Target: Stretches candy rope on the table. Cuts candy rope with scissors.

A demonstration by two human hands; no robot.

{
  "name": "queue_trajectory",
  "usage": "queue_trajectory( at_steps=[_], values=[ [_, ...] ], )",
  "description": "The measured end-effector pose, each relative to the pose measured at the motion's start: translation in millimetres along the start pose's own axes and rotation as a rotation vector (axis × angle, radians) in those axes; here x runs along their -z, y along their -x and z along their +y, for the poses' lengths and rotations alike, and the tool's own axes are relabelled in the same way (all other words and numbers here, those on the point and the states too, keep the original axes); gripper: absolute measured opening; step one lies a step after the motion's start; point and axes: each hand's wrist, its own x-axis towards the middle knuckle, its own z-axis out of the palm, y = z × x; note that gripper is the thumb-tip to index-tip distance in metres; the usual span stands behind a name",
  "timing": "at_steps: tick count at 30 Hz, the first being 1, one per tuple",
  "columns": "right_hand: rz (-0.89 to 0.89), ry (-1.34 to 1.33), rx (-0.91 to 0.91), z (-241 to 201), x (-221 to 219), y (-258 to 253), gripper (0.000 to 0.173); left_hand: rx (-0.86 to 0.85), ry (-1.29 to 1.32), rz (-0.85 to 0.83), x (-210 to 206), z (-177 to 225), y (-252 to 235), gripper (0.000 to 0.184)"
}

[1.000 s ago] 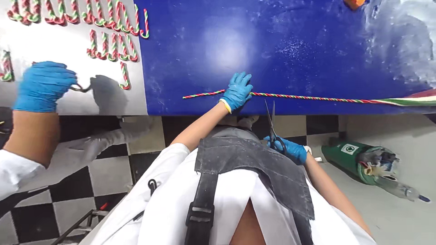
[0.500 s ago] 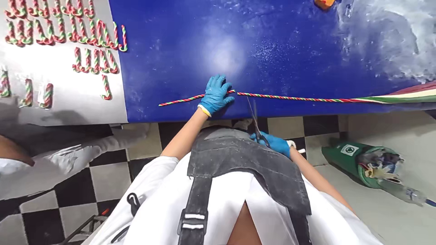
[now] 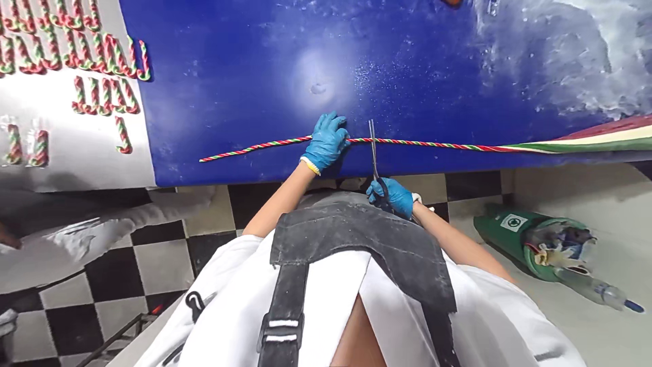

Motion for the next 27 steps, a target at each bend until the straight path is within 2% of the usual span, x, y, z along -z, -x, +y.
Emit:
queue_trajectory(
  at_steps=[2, 5, 6, 8, 10, 12, 13, 15, 16, 17, 18, 20, 22, 24, 25, 27],
  values=[
    [-0.016, 0.116, 0.037, 2, 20, 14, 0.033, 0.071, -0.020, -0.030, 2, 2, 0, 0.032],
    [-0.165, 0.396, -0.013, 13, 65, 63, 0.024, 0.115, -0.019, -0.143, 5, 29, -15, 0.069],
    [-0.246, 0.478, -0.088, 18, 82, 85, 0.035, 0.085, -0.007, -0.157, -1, 44, -25, 0.073],
    [-0.290, 0.547, -0.226, 34, 112, 121, 0.050, -0.006, 0.017, -0.162, -21, 77, -51, 0.065],
    [-0.254, 0.517, -0.263, 50, 134, 142, 0.053, -0.099, 0.006, -0.151, -47, 101, -76, 0.049],
    [-0.199, 0.396, -0.203, 55, 144, 149, 0.058, -0.148, 0.007, -0.120, -63, 118, -89, 0.030],
    [-0.187, 0.302, -0.152, 56, 146, 143, 0.066, -0.158, 0.001, -0.117, -65, 123, -92, 0.026],
    [-0.206, 0.085, -0.044, 59, 146, 116, 0.096, -0.157, -0.010, -0.159, -59, 128, -91, 0.024],
    [-0.219, 0.009, 0.001, 60, 143, 99, 0.102, -0.157, -0.015, -0.172, -57, 128, -90, 0.024],
    [-0.215, -0.038, 0.036, 60, 139, 83, 0.101, -0.160, -0.018, -0.173, -56, 127, -89, 0.024],
    [-0.176, -0.061, 0.057, 58, 132, 70, 0.094, -0.160, -0.018, -0.172, -56, 126, -89, 0.024],
    [-0.056, -0.075, 0.057, 51, 121, 59, 0.061, -0.146, -0.003, -0.172, -56, 122, -89, 0.026],
    [0.065, 0.004, 0.024, 36, 120, 66, 0.042, -0.100, 0.060, -0.163, -50, 110, -85, 0.037],
    [0.204, 0.284, -0.070, 14, 131, 78, 0.038, -0.014, 0.101, -0.105, -33, 87, -69, 0.056],
    [0.261, 0.491, -0.145, -2, 140, 84, 0.042, 0.048, 0.093, -0.083, -19, 72, -56, 0.060],
    [0.331, 0.890, -0.301, -41, 156, 89, 0.054, 0.194, 0.049, -0.031, 13, 33, -22, 0.060]
  ],
)
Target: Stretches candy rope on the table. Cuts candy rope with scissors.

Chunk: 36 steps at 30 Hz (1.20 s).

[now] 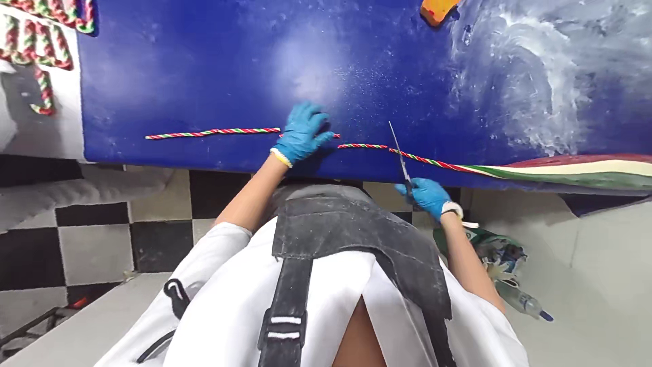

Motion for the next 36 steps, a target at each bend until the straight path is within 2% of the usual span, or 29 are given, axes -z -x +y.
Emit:
queue_trajectory(
  at_steps=[2, 4, 6, 9, 11, 15, 18, 24, 29, 33, 36],
  values=[
    [0.061, 0.303, -0.089, -26, 37, 0, 0.054, 0.142, -0.050, 0.069, 30, -51, 33, 0.058],
    [0.195, 0.451, -0.110, -57, 55, -8, 0.047, 0.264, -0.099, 0.108, 55, -99, 70, 0.059],
    [0.373, 0.489, 0.037, -80, 55, -23, 0.053, 0.374, -0.118, 0.113, 77, -137, 103, 0.059],
    [0.565, 0.425, 0.411, -88, 20, -64, 0.078, 0.460, -0.124, 0.092, 97, -178, 136, 0.056],
    [0.629, 0.433, 0.559, -88, -10, -94, 0.090, 0.487, -0.115, 0.104, 105, -201, 149, 0.052],
    [0.759, 0.386, 0.594, -99, -42, -121, 0.096, 0.597, -0.123, 0.197, 117, -253, 180, 0.053],
    [0.749, 0.402, 0.611, -132, -49, -124, 0.098, 0.626, -0.081, 0.214, 129, -285, 205, 0.057],
    [0.701, 0.438, 0.727, -208, -81, -126, 0.097, 0.458, -0.053, 0.218, 130, -305, 215, 0.026],
    [0.690, 0.438, 0.770, -292, -120, -120, 0.092, 0.376, -0.021, 0.224, 124, -300, 183, 0.027],
    [0.720, 0.399, 0.758, -358, -149, -116, 0.094, 0.275, -0.014, 0.154, 115, -273, 149, 0.025],
    [0.722, 0.377, 0.715, -388, -161, -113, 0.097, 0.221, 0.030, 0.072, 110, -250, 134, 0.028]
  ],
)
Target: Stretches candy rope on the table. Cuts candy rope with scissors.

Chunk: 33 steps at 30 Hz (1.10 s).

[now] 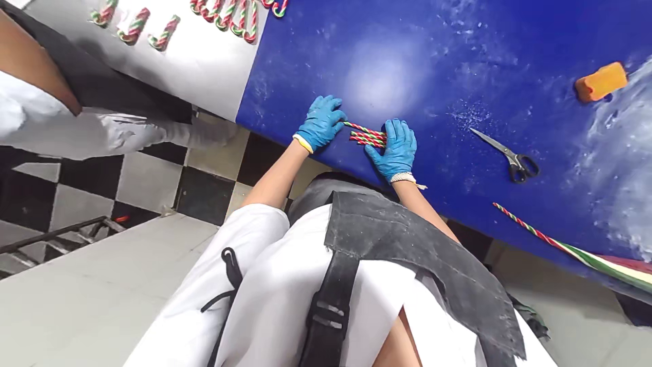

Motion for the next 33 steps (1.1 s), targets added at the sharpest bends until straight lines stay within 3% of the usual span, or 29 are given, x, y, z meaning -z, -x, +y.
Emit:
queue_trajectory(
  at_steps=[4, 8, 11, 16, 19, 28, 30, 33],
  values=[
    [0.117, -0.127, -0.015, 8, 1, 6, 0.096, -0.089, 0.136, -0.020, -2, 9, -3, 0.039],
    [0.134, -0.178, -0.139, 49, 5, 31, 0.098, 0.147, 0.123, 0.104, 21, -25, 15, 0.047],
    [0.073, -0.116, -0.179, 66, 9, 43, 0.104, 0.141, -0.002, 0.029, 24, -42, 29, 0.058],
    [0.007, -0.036, -0.141, 63, 10, 35, 0.109, 0.001, -0.026, 0.049, 2, -29, 11, 0.032],
    [-0.003, -0.025, -0.145, 59, 12, 30, 0.110, -0.050, 0.017, 0.051, -6, -17, -9, 0.026],
    [0.018, -0.037, -0.143, 58, 11, 31, 0.107, -0.094, 0.085, -0.058, 6, -4, -16, 0.032],
    [0.028, -0.061, -0.149, 58, 11, 31, 0.106, -0.032, 0.113, -0.031, 16, -8, -6, 0.034],
    [0.043, -0.084, -0.157, 58, 12, 32, 0.106, 0.097, 0.031, 0.147, 10, 6, 3, 0.041]
  ],
)
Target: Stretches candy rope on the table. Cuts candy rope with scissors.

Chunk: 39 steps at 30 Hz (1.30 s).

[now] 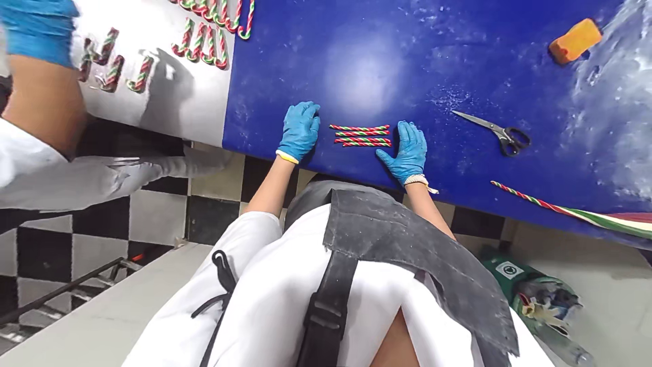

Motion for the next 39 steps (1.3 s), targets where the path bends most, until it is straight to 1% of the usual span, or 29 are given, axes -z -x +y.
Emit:
queue_trajectory(
  at_steps=[2, 3, 6, 8, 10, 13, 15, 16, 17, 19, 21, 23, 24, 25, 27, 29, 30, 32, 35, 36, 37, 39],
  values=[
    [0.023, -0.037, -0.013, 2, 0, 2, 0.104, 0.001, -0.059, 0.121, -22, 32, 4, 0.050],
    [0.046, -0.057, -0.021, 3, -1, 3, 0.102, -0.021, -0.080, 0.132, -37, 54, 8, 0.057],
    [0.132, -0.119, -0.075, 6, -4, 5, 0.096, -0.076, -0.125, 0.001, -82, 118, 21, 0.087],
    [0.178, -0.153, -0.129, 7, -4, 6, 0.091, -0.039, -0.159, -0.086, -106, 139, 18, 0.100],
    [0.209, -0.192, -0.181, 8, -4, 7, 0.089, -0.014, -0.219, -0.069, -118, 138, 0, 0.101],
    [0.247, -0.250, -0.190, 12, -5, 16, 0.089, 0.017, -0.303, 0.014, -116, 131, -44, 0.095],
    [0.247, -0.270, -0.145, 20, -3, 23, 0.089, 0.039, -0.342, 0.074, -108, 124, -89, 0.094],
    [0.245, -0.276, -0.121, 26, -1, 28, 0.089, 0.061, -0.344, 0.075, -102, 120, -115, 0.095],
    [0.239, -0.274, -0.100, 34, 4, 35, 0.089, 0.087, -0.342, 0.067, -94, 114, -143, 0.095],
    [0.216, -0.245, -0.084, 59, 17, 52, 0.089, 0.133, -0.359, 0.103, -77, 103, -194, 0.091],
    [0.212, -0.192, -0.072, 98, 36, 73, 0.087, 0.140, -0.365, 0.208, -57, 112, -219, 0.088],
    [0.219, -0.145, -0.068, 147, 60, 103, 0.081, 0.078, -0.351, 0.311, -55, 141, -211, 0.085],
    [0.215, -0.121, -0.077, 177, 73, 120, 0.078, 0.033, -0.334, 0.308, -65, 163, -196, 0.083],
    [0.210, -0.090, -0.096, 210, 84, 136, 0.075, -0.020, -0.315, 0.265, -82, 186, -175, 0.081],
    [0.188, -0.016, -0.141, 285, 106, 172, 0.072, -0.149, -0.280, 0.121, -142, 236, -113, 0.080],
    [0.117, 0.088, -0.186, 362, 137, 206, 0.074, -0.282, -0.245, -0.054, -201, 290, -48, 0.085],
    [0.067, 0.137, -0.217, 397, 157, 219, 0.076, -0.376, -0.204, -0.081, -222, 318, -29, 0.083],
    [-0.036, 0.240, -0.312, 456, 196, 236, 0.083, -0.569, -0.145, -0.109, -257, 372, -11, 0.077],
    [-0.156, 0.475, -0.464, 529, 228, 250, 0.092, -0.805, -0.096, -0.248, -306, 456, -1, 0.072],
    [-0.164, 0.519, -0.488, 545, 233, 249, 0.092, -0.835, -0.103, -0.310, -324, 485, -1, 0.072],
    [-0.146, 0.532, -0.487, 559, 233, 247, 0.091, -0.832, -0.122, -0.373, -343, 513, 0, 0.071],
    [-0.071, 0.494, -0.418, 581, 227, 242, 0.084, -0.803, -0.135, -0.456, -380, 573, -1, 0.072]
  ],
)
